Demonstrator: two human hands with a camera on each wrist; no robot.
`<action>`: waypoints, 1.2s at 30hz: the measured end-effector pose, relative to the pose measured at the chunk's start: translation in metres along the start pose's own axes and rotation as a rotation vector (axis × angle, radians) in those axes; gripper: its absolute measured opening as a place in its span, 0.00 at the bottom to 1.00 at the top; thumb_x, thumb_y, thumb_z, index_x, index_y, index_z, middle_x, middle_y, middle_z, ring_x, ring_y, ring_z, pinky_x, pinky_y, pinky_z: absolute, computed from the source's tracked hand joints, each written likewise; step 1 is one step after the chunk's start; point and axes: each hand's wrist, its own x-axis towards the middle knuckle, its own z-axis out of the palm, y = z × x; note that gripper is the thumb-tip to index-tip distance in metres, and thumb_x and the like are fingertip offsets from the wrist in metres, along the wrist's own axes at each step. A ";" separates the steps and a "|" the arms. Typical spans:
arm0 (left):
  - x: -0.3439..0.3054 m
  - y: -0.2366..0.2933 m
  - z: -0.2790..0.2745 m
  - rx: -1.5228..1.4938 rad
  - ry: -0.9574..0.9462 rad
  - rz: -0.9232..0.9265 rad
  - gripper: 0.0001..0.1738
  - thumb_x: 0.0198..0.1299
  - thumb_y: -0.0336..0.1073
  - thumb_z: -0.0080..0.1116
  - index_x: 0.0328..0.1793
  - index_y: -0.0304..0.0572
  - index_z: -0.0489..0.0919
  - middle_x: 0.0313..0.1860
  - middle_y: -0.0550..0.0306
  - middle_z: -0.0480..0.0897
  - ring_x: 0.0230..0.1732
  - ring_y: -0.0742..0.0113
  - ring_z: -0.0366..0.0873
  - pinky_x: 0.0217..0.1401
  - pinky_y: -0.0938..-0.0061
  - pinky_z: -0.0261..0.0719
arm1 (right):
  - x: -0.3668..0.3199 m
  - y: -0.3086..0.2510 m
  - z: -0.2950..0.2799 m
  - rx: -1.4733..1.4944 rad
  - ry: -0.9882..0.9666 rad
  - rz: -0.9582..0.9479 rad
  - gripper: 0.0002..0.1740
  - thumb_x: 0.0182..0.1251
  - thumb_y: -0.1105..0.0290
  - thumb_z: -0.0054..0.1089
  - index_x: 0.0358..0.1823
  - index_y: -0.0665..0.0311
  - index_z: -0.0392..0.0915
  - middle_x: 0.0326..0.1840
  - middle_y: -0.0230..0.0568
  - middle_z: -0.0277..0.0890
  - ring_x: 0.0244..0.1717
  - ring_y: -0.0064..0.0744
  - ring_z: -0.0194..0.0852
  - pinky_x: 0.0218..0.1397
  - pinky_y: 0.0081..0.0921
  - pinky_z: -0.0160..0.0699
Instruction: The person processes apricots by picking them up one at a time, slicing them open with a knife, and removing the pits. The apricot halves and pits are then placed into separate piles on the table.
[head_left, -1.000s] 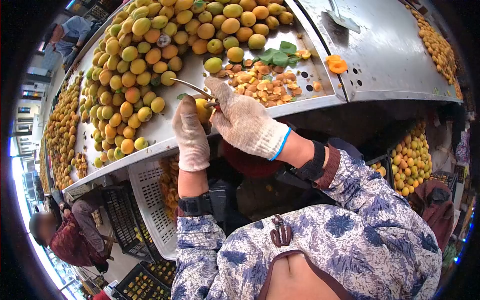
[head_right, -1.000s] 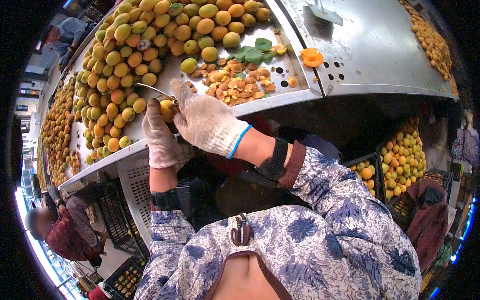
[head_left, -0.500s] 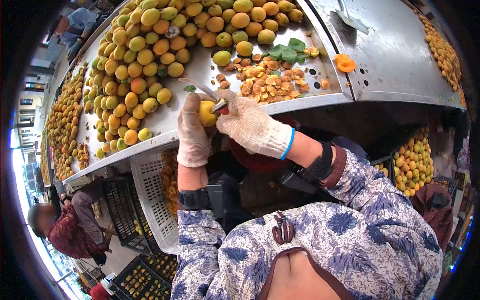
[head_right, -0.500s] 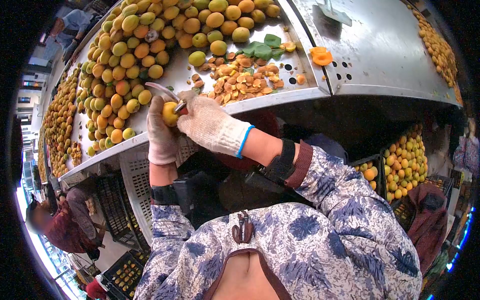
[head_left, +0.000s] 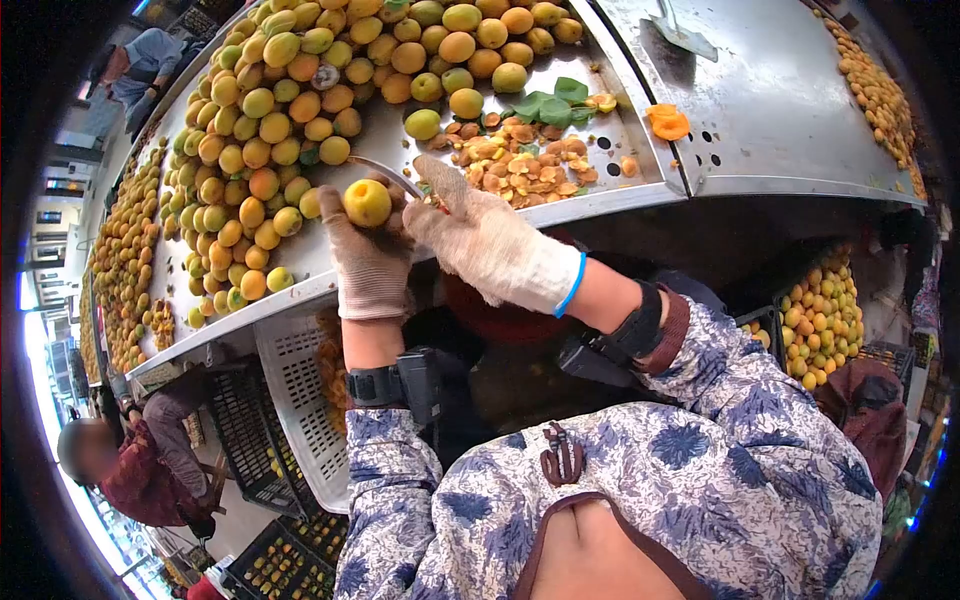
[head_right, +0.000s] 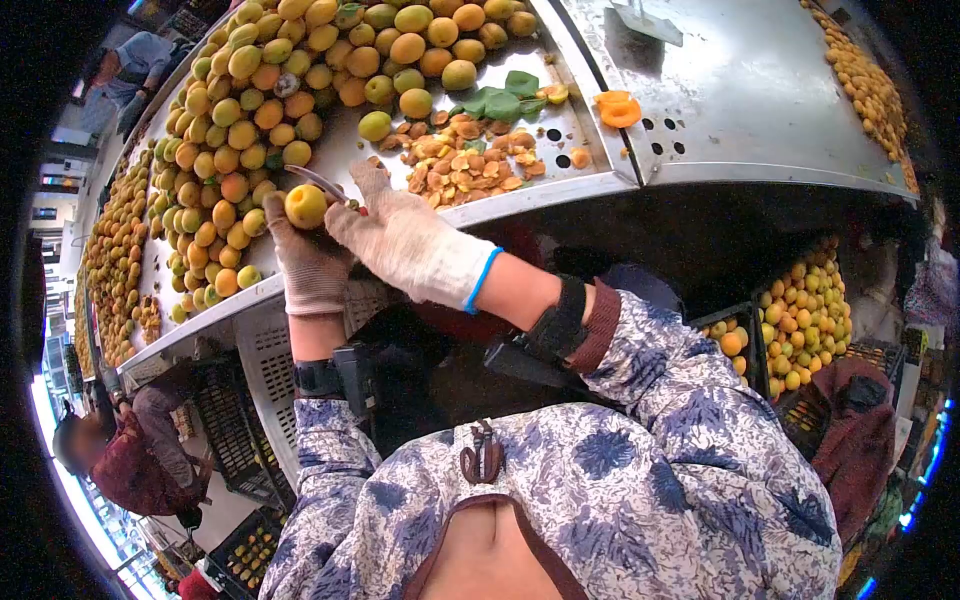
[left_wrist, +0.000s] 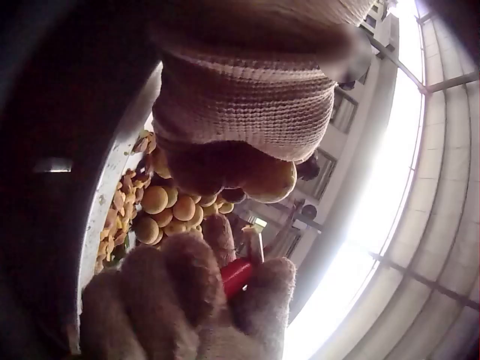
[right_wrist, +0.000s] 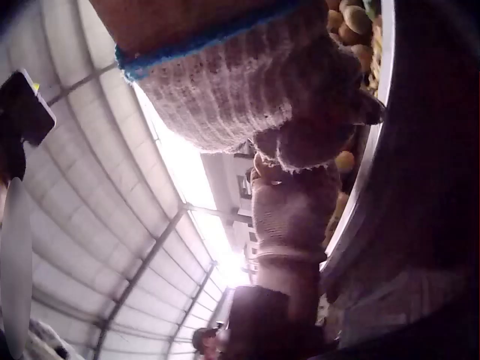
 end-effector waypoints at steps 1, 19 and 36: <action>0.002 0.000 0.001 -0.074 -0.138 0.036 0.34 0.63 0.68 0.47 0.47 0.42 0.77 0.38 0.53 0.80 0.39 0.60 0.79 0.46 0.67 0.80 | 0.004 0.002 0.004 -0.326 0.212 -0.337 0.32 0.70 0.55 0.53 0.66 0.65 0.56 0.33 0.59 0.77 0.30 0.62 0.78 0.30 0.48 0.76; -0.007 -0.009 0.021 0.099 0.056 0.255 0.36 0.67 0.65 0.44 0.55 0.34 0.74 0.41 0.50 0.82 0.37 0.63 0.78 0.44 0.69 0.79 | -0.003 0.001 0.005 -0.489 0.040 -0.068 0.34 0.71 0.58 0.50 0.70 0.72 0.53 0.41 0.69 0.76 0.45 0.66 0.76 0.43 0.48 0.75; -0.027 -0.010 0.026 0.790 0.043 0.589 0.38 0.66 0.63 0.49 0.62 0.31 0.70 0.46 0.54 0.78 0.46 0.68 0.76 0.51 0.74 0.76 | 0.007 0.012 0.008 -0.567 0.081 -0.136 0.31 0.71 0.53 0.46 0.63 0.71 0.55 0.35 0.67 0.77 0.41 0.68 0.76 0.42 0.57 0.73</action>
